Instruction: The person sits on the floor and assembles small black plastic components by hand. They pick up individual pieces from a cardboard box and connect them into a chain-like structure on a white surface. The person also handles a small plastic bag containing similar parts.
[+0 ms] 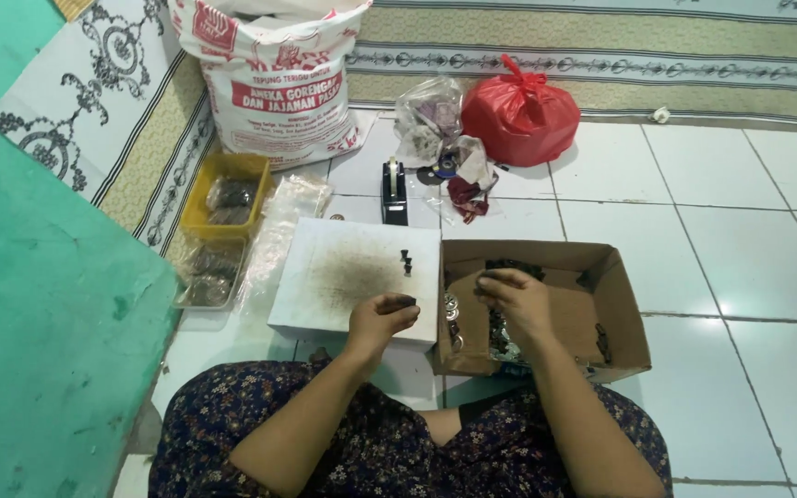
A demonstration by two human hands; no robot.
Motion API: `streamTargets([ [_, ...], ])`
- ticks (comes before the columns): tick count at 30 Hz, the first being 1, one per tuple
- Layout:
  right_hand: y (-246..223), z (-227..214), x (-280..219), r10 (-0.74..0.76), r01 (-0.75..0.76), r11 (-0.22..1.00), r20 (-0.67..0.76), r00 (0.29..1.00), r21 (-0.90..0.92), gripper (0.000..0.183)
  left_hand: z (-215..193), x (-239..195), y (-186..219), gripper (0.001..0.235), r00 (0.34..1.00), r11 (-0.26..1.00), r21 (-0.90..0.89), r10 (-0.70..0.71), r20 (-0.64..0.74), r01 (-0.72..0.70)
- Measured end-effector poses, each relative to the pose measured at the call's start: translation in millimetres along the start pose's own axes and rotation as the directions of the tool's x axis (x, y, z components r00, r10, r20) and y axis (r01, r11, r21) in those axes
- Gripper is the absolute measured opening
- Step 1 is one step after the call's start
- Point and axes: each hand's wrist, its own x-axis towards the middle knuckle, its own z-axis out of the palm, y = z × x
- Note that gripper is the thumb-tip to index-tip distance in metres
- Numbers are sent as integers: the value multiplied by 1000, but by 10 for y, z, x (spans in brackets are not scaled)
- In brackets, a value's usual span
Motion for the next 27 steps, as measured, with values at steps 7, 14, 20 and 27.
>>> streamTargets([
  [7,-47,578,-392,-35,91,961,212,977,-261,29,-21,39,-1,39,999,999,12,38,-9,-38],
  [14,93,650,-323,-178,303,854,311,934,-422,18,-38,67,42,37,999,999,19,43,4,-43],
  [20,50,729,-353,-305,466,735,374,876,-492,17,-43,137,3,39,1000,999,-26,23,-9,-23],
  [27,-10,766,-335,-268,535,621,486,832,-573,19,-106,260,-140,35,1000,997,-73,10,2,-10],
])
